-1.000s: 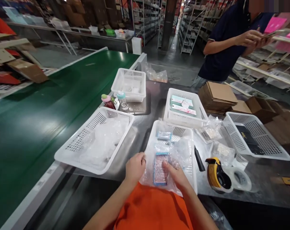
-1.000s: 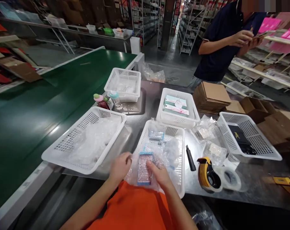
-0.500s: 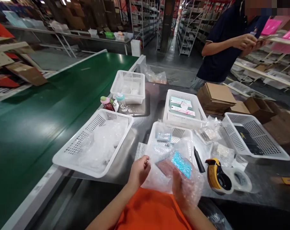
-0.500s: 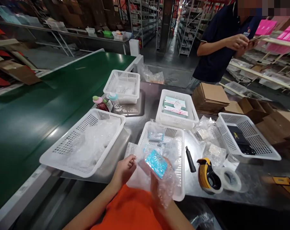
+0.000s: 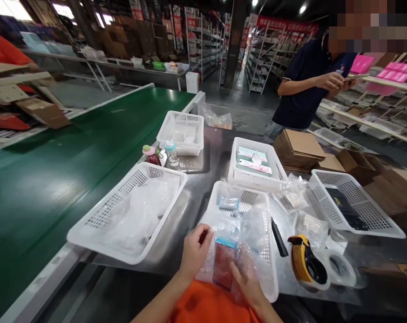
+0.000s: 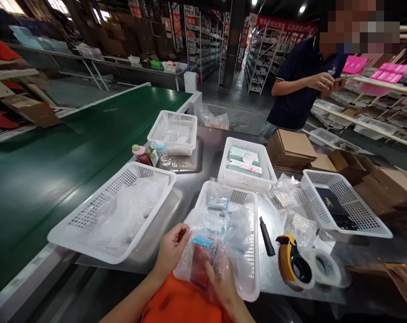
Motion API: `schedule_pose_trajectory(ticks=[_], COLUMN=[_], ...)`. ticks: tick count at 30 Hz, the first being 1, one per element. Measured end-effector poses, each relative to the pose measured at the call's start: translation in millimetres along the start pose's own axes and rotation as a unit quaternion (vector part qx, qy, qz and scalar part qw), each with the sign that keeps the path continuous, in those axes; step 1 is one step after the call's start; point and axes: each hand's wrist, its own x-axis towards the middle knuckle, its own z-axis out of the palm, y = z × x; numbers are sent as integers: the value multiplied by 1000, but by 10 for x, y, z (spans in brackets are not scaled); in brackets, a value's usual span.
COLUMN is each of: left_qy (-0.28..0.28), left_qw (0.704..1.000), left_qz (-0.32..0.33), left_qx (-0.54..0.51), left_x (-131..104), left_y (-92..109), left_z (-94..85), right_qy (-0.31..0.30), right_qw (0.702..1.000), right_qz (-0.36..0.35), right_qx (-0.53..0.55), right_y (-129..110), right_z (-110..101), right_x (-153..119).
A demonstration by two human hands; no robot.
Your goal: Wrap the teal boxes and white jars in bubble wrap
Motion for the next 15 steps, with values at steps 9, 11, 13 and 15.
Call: schedule_pose_trajectory(ticks=[9, 11, 13, 15], left_qy=[-86, -97, -68, -1], left_qw=[965, 958, 959, 961], left_qz=[181, 190, 192, 202], left_qx=[171, 192, 195, 190], left_x=[-99, -161, -219, -262], left_y=[34, -8, -44, -75], left_z=[-103, -107, -95, -82], right_qy=[-2, 3, 13, 17], right_qw=[996, 996, 995, 980], right_qz=[85, 94, 52, 9], right_qx=[-5, -4, -80, -197], right_y=[-256, -330, -354, -332], right_z=[-70, -28, 18, 64], right_x=[232, 231, 200, 155])
